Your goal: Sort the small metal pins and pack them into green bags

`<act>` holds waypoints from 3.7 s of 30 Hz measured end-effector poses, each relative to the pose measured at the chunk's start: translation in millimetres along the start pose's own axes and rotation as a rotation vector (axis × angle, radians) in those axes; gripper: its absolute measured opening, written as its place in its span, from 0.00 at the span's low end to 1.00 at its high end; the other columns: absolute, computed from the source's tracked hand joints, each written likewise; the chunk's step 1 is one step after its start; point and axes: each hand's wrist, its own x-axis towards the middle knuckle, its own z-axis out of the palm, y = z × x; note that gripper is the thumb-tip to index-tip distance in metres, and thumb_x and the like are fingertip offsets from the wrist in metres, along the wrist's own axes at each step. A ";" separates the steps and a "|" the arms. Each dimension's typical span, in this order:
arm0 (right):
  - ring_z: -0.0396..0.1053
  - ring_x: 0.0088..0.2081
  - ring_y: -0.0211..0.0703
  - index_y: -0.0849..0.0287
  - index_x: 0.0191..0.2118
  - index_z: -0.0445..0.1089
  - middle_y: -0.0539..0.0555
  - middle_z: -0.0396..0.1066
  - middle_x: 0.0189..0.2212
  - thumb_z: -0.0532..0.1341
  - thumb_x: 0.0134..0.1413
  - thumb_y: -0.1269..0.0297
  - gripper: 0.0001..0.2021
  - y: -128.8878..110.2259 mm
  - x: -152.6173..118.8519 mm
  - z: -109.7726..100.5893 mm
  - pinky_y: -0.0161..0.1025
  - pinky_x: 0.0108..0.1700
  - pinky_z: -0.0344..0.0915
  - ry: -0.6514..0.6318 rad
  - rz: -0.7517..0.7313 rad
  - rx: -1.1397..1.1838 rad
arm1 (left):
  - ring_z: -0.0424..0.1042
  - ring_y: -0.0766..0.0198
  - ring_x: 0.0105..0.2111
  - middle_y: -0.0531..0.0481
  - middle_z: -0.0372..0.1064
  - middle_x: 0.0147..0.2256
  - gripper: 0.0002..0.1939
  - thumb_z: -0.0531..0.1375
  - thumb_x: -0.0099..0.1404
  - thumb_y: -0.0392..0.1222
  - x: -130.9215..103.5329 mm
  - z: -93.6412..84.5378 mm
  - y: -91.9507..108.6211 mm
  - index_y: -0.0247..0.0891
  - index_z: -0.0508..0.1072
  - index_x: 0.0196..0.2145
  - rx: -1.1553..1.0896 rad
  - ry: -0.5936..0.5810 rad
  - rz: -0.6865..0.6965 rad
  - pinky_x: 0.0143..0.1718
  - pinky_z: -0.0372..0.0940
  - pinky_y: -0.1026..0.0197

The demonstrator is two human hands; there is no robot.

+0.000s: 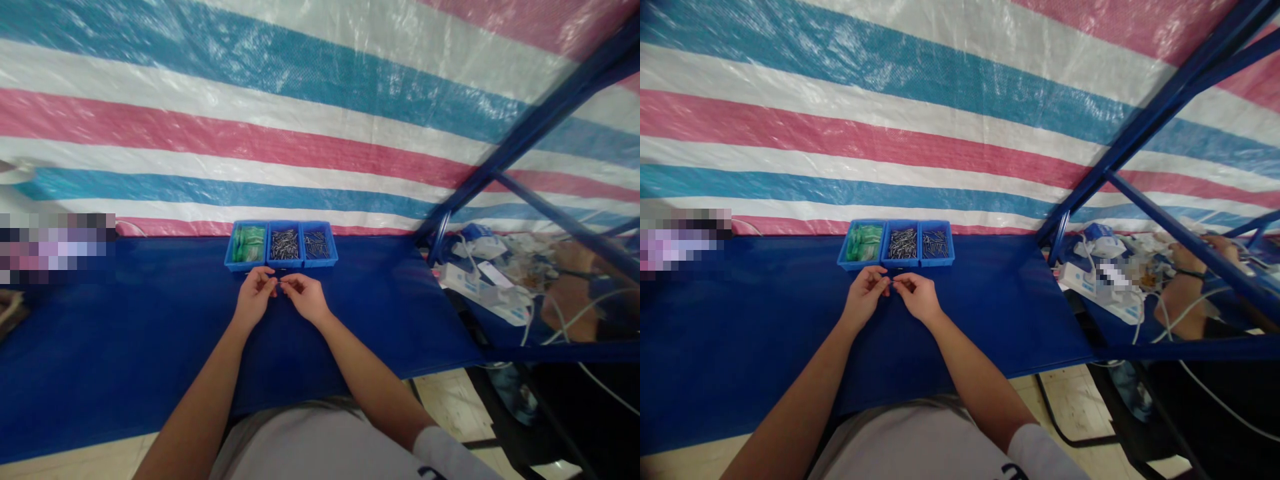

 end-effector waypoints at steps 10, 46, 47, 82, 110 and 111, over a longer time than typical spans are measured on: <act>0.72 0.29 0.40 0.56 0.36 0.76 0.51 0.77 0.30 0.63 0.51 0.63 0.07 0.7 1.1 -1.0 0.38 0.35 0.69 0.005 -0.035 -0.050 | 0.65 0.69 0.18 0.58 0.64 0.20 0.14 0.60 0.62 0.50 -1.1 1.0 1.2 0.39 0.67 0.40 0.017 0.015 -0.041 0.23 0.62 0.65; 0.72 0.29 0.39 0.57 0.36 0.75 0.51 0.76 0.30 0.60 0.56 0.64 0.07 -2.7 1.7 -3.5 0.36 0.34 0.70 0.044 -0.066 -0.085 | 0.69 0.66 0.24 0.54 0.69 0.23 0.16 0.58 0.62 0.53 -5.7 2.6 1.9 0.37 0.71 0.37 0.278 -0.075 -0.026 0.29 0.62 0.64; 0.72 0.30 0.39 0.57 0.36 0.75 0.51 0.76 0.30 0.60 0.56 0.63 0.07 -2.9 1.6 -4.1 0.36 0.34 0.70 0.045 -0.066 -0.098 | 0.69 0.66 0.25 0.54 0.70 0.24 0.16 0.58 0.62 0.53 -5.5 2.7 0.7 0.37 0.71 0.39 0.249 -0.078 -0.020 0.29 0.63 0.64; 0.73 0.30 0.39 0.57 0.36 0.76 0.52 0.77 0.30 0.61 0.54 0.62 0.08 -0.7 3.1 -3.5 0.37 0.36 0.71 0.077 -0.030 -0.073 | 0.67 0.68 0.23 0.55 0.68 0.22 0.15 0.58 0.63 0.51 -6.0 2.3 -0.4 0.38 0.74 0.39 0.374 -0.068 0.025 0.28 0.62 0.65; 0.74 0.31 0.41 0.57 0.36 0.76 0.52 0.77 0.31 0.61 0.54 0.61 0.08 -2.5 1.4 -3.6 0.38 0.36 0.71 0.068 -0.044 -0.098 | 0.69 0.65 0.23 0.54 0.70 0.22 0.16 0.58 0.62 0.54 -5.4 0.6 0.9 0.38 0.72 0.38 0.321 -0.061 -0.017 0.28 0.62 0.64; 0.74 0.31 0.41 0.57 0.36 0.76 0.53 0.77 0.31 0.61 0.55 0.61 0.08 -2.7 1.6 -3.8 0.38 0.36 0.71 0.076 -0.043 -0.104 | 0.69 0.65 0.23 0.54 0.69 0.22 0.16 0.58 0.62 0.53 -5.4 0.6 0.4 0.38 0.72 0.39 0.316 -0.071 -0.015 0.28 0.62 0.64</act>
